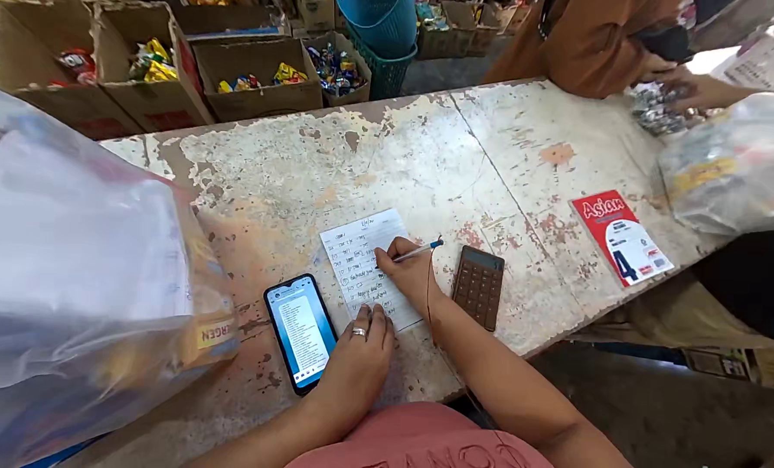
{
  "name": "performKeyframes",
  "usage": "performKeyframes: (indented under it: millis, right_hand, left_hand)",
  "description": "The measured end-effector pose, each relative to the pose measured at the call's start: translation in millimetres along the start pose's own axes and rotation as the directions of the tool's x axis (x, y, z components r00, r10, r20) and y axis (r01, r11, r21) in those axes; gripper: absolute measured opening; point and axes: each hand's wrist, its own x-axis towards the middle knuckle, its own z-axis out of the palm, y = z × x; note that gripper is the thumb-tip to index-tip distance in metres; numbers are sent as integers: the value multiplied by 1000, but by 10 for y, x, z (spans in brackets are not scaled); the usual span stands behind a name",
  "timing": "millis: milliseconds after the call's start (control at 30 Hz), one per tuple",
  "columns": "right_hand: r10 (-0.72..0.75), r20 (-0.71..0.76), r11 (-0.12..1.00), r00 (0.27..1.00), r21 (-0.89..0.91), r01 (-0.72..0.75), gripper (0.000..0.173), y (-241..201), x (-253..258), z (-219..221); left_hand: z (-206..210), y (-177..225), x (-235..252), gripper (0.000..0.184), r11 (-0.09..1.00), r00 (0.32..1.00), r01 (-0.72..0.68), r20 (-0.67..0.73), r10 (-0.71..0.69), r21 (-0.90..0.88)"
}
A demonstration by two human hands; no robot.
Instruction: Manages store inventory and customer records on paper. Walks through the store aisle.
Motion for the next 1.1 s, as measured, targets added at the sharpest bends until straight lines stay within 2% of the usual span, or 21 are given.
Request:
performKeyframes:
  millis: [167,267,467,567,633,667,733,800,833,900,933,1000,1100]
  right_hand:
    - [24,-40,999,999,28,-23,30,-17,12,-27]
    - [28,-39,1000,999,13,-28,31,-17,0,-16]
    - [36,-36,999,999,21,-35,29,-20,-14,-23]
    - [131,31,970,991,201,-135,26,-86,-31,-151]
    - [101,-3,951,995,294,-96,17,-100,-116,-272]
    - [37,-23,970,999,242,-30,14,-87,-201,-370]
    - [-72,-45,995,996,-75,68,27,13,-414,-619]
    - [-91,-81,899,992,-435,47,37,167,-667,-839]
    - [-34,-99,844,995,-535,-24,48,228,-798,-920]
    - [90,-144,778,985,-608,-160,78,334,-1017,-1011]
    - [92,-171,761,981,-624,-180,85,396,-1097,-1020]
    - [-2,-189,768,982,-629,-120,82,514,-1180,-1012]
    - [-105,-106,805,989,-592,23,70,636,-1139,-1038]
  left_hand:
    - [1,9,-14,31,1000,1000,1,24,-1,12]
    - [-3,20,-28,31,1000,1000,15,-19,-15,19]
    - [-24,21,-36,33,999,1000,7,-22,-6,43]
    - [-17,2,-42,34,999,1000,-2,-29,4,38]
    - [-42,-14,-47,35,999,1000,-10,-7,10,37]
    - [-55,-19,-49,36,999,1000,-13,10,13,30]
    - [-80,-32,-47,38,1000,999,-16,47,15,19]
    - [-93,-36,-35,39,1000,998,-9,55,9,1]
    - [-89,-33,-21,40,1000,999,-1,47,1,-14]
    - [-56,-11,12,39,998,999,30,32,-28,-49]
    - [-35,6,28,41,997,999,42,27,-40,-68]
    - [-37,47,77,58,993,996,60,77,-52,-104]
    - [-60,117,173,80,990,973,106,215,-82,-98]
